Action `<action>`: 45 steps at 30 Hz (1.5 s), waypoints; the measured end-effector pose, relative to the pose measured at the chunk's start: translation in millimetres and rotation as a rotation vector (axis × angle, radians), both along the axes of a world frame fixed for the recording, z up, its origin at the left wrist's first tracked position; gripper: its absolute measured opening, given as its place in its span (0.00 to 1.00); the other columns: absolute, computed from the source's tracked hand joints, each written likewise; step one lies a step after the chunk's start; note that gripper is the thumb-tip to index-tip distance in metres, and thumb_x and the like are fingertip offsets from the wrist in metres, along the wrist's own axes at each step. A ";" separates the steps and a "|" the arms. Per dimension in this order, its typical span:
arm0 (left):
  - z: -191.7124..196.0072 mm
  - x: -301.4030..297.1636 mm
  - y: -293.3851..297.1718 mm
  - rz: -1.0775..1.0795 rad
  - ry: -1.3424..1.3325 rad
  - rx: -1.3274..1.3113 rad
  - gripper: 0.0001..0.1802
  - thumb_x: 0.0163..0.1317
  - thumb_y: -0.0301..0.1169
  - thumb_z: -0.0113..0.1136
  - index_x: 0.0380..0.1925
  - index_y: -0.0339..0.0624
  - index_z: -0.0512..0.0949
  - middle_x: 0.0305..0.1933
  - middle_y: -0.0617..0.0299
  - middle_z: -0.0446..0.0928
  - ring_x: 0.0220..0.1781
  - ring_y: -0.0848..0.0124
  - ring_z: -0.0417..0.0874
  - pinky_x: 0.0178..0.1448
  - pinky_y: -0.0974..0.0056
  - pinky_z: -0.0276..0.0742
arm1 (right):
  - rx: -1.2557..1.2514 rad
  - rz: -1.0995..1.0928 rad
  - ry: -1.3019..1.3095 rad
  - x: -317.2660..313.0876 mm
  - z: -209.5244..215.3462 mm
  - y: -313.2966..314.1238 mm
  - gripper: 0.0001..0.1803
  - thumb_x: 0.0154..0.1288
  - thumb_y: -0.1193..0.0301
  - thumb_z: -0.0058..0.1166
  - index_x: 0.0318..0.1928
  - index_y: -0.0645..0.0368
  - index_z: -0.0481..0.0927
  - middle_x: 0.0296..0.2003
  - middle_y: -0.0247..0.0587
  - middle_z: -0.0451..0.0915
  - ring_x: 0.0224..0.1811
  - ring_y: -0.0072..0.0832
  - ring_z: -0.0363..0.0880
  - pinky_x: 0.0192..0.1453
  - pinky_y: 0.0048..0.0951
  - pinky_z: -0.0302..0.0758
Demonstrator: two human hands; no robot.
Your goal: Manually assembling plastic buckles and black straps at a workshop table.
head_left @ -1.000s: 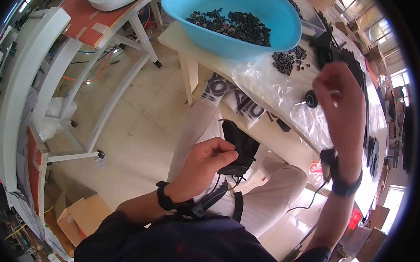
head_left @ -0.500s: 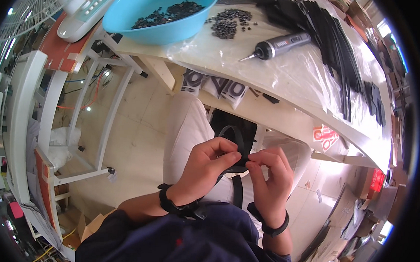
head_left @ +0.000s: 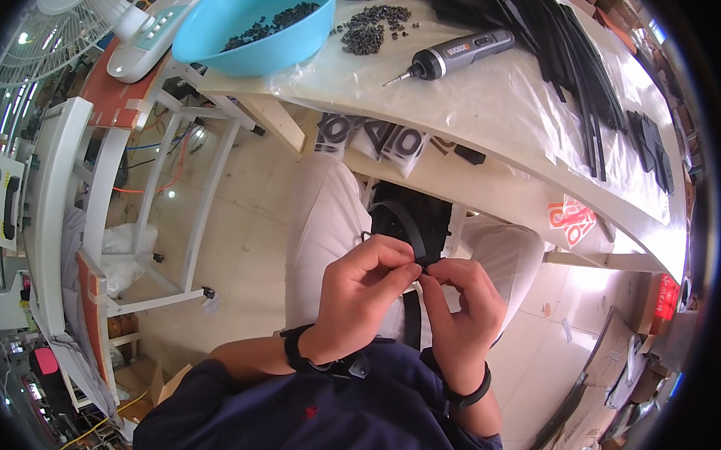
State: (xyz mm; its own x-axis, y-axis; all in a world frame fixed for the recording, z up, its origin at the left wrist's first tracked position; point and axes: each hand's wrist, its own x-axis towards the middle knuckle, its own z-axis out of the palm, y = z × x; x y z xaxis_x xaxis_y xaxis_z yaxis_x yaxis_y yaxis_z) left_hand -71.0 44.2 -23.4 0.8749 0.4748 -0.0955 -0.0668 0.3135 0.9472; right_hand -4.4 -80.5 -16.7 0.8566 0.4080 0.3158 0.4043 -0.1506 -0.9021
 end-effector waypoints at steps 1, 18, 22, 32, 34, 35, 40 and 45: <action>0.3 -0.6 -0.6 0.012 -0.003 0.046 0.02 0.65 0.17 0.61 0.36 0.30 0.79 0.42 0.60 0.79 0.38 0.80 0.77 0.41 0.74 0.74 | 0.002 0.000 0.002 -0.2 -0.1 -1.1 0.12 0.54 0.87 0.66 0.38 0.63 0.81 0.33 0.41 0.83 0.31 0.29 0.83 0.37 0.25 0.79; -5.0 -5.2 2.3 0.049 -0.131 0.423 0.05 0.58 0.14 0.64 0.34 0.29 0.81 0.41 0.52 0.81 0.39 0.70 0.82 0.41 0.70 0.78 | -0.027 -0.033 -0.228 -3.1 -8.1 -0.5 0.14 0.49 0.86 0.69 0.37 0.62 0.82 0.32 0.41 0.82 0.32 0.34 0.80 0.34 0.29 0.77; -7.5 -7.0 3.2 0.048 -0.156 0.484 0.04 0.58 0.16 0.64 0.34 0.30 0.81 0.41 0.51 0.81 0.39 0.65 0.82 0.44 0.67 0.79 | -0.035 -0.047 -0.143 -3.8 -8.7 1.5 0.13 0.50 0.85 0.69 0.36 0.63 0.81 0.32 0.42 0.82 0.32 0.34 0.80 0.35 0.29 0.77; -27.3 -0.9 3.6 0.013 -0.351 0.641 0.16 0.56 0.09 0.60 0.45 0.27 0.75 0.50 0.42 0.81 0.54 0.55 0.83 0.58 0.59 0.79 | -0.134 -0.052 -0.152 -2.0 -9.3 8.8 0.05 0.61 0.80 0.60 0.32 0.63 0.77 0.27 0.41 0.78 0.28 0.36 0.73 0.32 0.33 0.70; -27.3 -2.2 3.1 0.013 -0.319 0.672 0.14 0.58 0.08 0.60 0.44 0.27 0.76 0.49 0.43 0.81 0.51 0.57 0.85 0.55 0.61 0.80 | -0.153 -0.035 -0.177 1.1 -9.1 8.2 0.05 0.62 0.79 0.59 0.31 0.63 0.76 0.27 0.42 0.77 0.28 0.37 0.72 0.32 0.34 0.69; -26.0 -2.5 2.7 0.012 -0.265 0.623 0.13 0.59 0.09 0.60 0.44 0.27 0.76 0.48 0.44 0.82 0.49 0.61 0.85 0.52 0.64 0.80 | -0.184 -0.005 -0.161 3.1 -8.8 8.3 0.04 0.63 0.79 0.59 0.31 0.63 0.76 0.27 0.42 0.77 0.28 0.38 0.72 0.32 0.35 0.69; -27.6 -3.2 1.6 0.065 -0.156 0.489 0.09 0.63 0.10 0.59 0.43 0.25 0.77 0.46 0.47 0.83 0.46 0.69 0.84 0.47 0.69 0.80 | -0.168 0.009 -0.121 -0.1 -13.7 11.7 0.04 0.61 0.80 0.61 0.33 0.63 0.78 0.30 0.42 0.78 0.30 0.39 0.75 0.32 0.34 0.71; -26.8 -2.3 3.5 0.087 -0.009 0.462 0.08 0.64 0.13 0.59 0.43 0.25 0.80 0.45 0.50 0.85 0.44 0.72 0.84 0.48 0.70 0.81 | -0.178 0.008 -0.394 5.0 -14.1 12.5 0.13 0.53 0.85 0.66 0.39 0.63 0.79 0.33 0.41 0.80 0.34 0.37 0.79 0.34 0.32 0.75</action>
State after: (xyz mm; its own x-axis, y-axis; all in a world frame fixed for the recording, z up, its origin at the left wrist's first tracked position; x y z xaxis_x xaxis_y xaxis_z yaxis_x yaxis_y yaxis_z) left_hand -73.3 47.8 -50.2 0.8298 0.5373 0.1509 -0.0833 -0.1482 0.9854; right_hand 0.6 -68.0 -30.8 0.6810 0.4920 0.5423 0.7147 -0.2853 -0.6386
